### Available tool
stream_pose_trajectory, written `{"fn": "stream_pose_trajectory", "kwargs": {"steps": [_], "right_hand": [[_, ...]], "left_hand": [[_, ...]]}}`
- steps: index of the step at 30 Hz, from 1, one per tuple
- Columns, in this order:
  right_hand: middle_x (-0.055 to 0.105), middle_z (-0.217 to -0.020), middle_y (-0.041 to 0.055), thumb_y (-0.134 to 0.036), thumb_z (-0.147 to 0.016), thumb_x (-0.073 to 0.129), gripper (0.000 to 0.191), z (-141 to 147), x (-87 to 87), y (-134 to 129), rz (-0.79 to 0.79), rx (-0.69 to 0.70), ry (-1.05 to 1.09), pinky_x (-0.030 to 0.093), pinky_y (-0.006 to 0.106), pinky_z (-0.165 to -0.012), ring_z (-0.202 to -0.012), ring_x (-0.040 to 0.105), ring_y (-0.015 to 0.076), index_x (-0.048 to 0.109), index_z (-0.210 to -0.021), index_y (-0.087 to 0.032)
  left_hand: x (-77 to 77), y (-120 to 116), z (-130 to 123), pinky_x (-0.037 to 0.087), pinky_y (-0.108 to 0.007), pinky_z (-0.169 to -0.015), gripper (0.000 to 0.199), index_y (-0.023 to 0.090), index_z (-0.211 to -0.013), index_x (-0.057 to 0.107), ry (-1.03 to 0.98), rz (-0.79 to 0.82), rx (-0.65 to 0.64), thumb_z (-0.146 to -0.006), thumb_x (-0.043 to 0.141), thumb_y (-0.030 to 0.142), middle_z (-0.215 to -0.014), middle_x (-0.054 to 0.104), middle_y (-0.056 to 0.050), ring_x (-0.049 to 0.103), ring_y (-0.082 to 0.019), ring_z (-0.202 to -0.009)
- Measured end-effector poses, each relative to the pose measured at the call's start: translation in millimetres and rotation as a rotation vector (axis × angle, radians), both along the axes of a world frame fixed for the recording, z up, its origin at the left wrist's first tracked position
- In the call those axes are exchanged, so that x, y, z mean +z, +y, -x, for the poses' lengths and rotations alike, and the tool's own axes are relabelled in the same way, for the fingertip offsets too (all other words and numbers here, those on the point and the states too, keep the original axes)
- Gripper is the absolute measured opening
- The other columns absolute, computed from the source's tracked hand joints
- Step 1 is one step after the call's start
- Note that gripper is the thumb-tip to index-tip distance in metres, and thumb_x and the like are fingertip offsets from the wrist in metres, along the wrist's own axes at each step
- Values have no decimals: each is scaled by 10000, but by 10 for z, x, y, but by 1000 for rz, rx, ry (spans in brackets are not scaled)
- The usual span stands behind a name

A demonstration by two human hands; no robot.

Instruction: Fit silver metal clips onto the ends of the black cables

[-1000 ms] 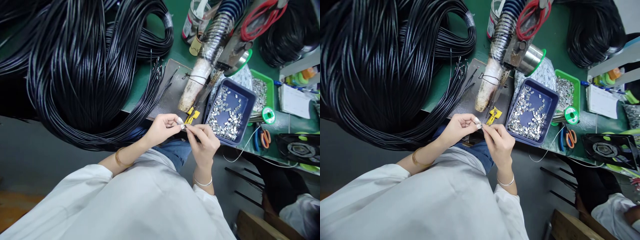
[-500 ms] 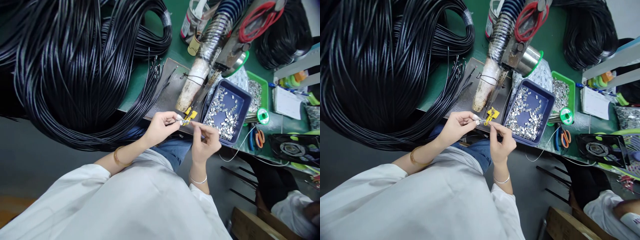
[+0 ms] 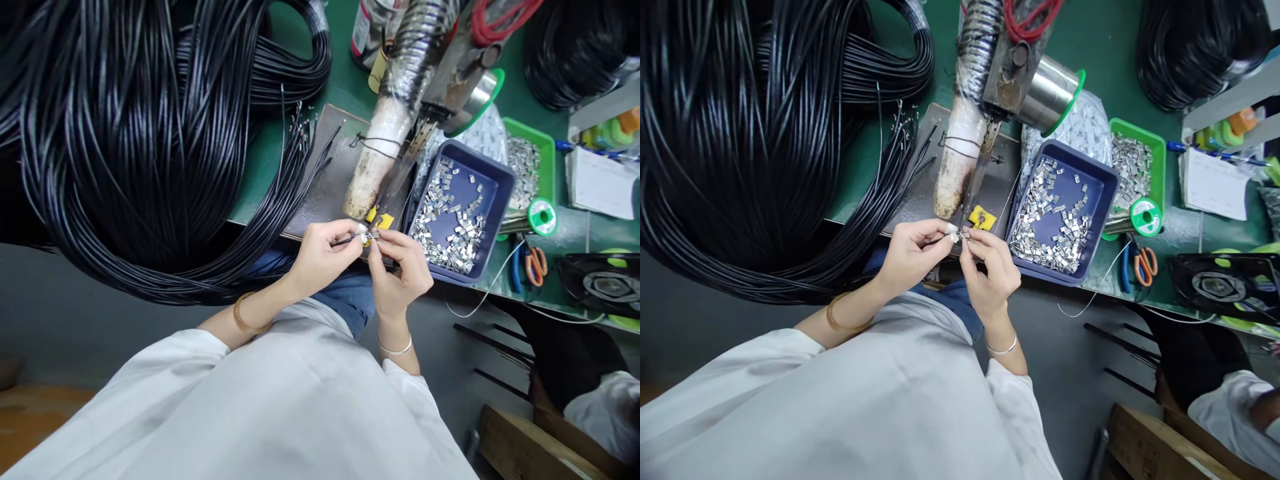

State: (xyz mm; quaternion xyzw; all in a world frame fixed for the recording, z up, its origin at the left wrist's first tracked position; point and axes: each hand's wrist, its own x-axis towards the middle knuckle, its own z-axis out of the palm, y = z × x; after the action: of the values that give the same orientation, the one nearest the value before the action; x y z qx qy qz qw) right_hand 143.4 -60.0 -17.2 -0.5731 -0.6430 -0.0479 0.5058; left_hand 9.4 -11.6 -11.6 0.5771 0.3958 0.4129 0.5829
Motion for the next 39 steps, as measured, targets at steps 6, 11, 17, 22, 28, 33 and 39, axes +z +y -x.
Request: {"fn": "stream_pose_trajectory", "kwargs": {"steps": [6,11,17,22,28,33,39], "right_hand": [[741,-1050,24,-104,-813,687,179,6,-6,-55,36,64,26,652,307,-781,-954,730,155,634,-916,-240],[743,-1043,36,-106,-822,666,166,-11,-31,-66,47,99,17,648,312,-799,-961,729,157,606,-911,-233],[741,-1028,27,-122,-835,658,142,-21,23,-36,44,56,6,642,313,-795,-950,728,152,602,-899,-236],[746,-1003,29,-116,-832,658,133,2,25,-58,64,84,44,633,295,-768,-920,732,146,598,-872,-228],[740,-846,-20,-182,-885,627,64,-79,24,-126,99,13,174,592,253,-615,-713,733,126,604,-920,-229],[530,-666,-59,-334,-871,660,79,-246,284,-172,-467,-286,130,311,268,-346,-359,368,54,632,-834,-270],[656,-729,-7,-346,-885,620,158,-675,426,-324,212,-354,170,547,317,-564,-558,664,166,605,-998,-236]], "left_hand": [[22,12,31,250,-204,-488,121,125,-801,684,-21,75,-22,-801,614,224,-573,423,44,333,-64,-521],[8,19,34,252,-200,-489,108,121,-762,673,-12,98,-21,-774,624,216,-556,415,49,330,-60,-513],[45,29,18,283,-199,-513,112,127,-765,672,0,35,-1,-787,608,216,-581,437,42,362,-66,-540],[39,29,38,254,-199,-502,120,125,-720,650,6,55,-36,-783,600,214,-568,402,48,324,-64,-533],[-13,-5,91,219,-207,-502,155,128,-749,666,81,17,-107,-828,584,232,-549,331,66,281,-70,-520],[-14,-59,300,259,-204,-516,161,143,-879,750,321,-168,-473,-847,597,186,-490,416,79,318,-72,-474],[-79,-91,543,491,-233,-658,234,141,-1020,761,388,-187,-399,-882,631,277,-787,767,-65,682,-146,-651]]}}
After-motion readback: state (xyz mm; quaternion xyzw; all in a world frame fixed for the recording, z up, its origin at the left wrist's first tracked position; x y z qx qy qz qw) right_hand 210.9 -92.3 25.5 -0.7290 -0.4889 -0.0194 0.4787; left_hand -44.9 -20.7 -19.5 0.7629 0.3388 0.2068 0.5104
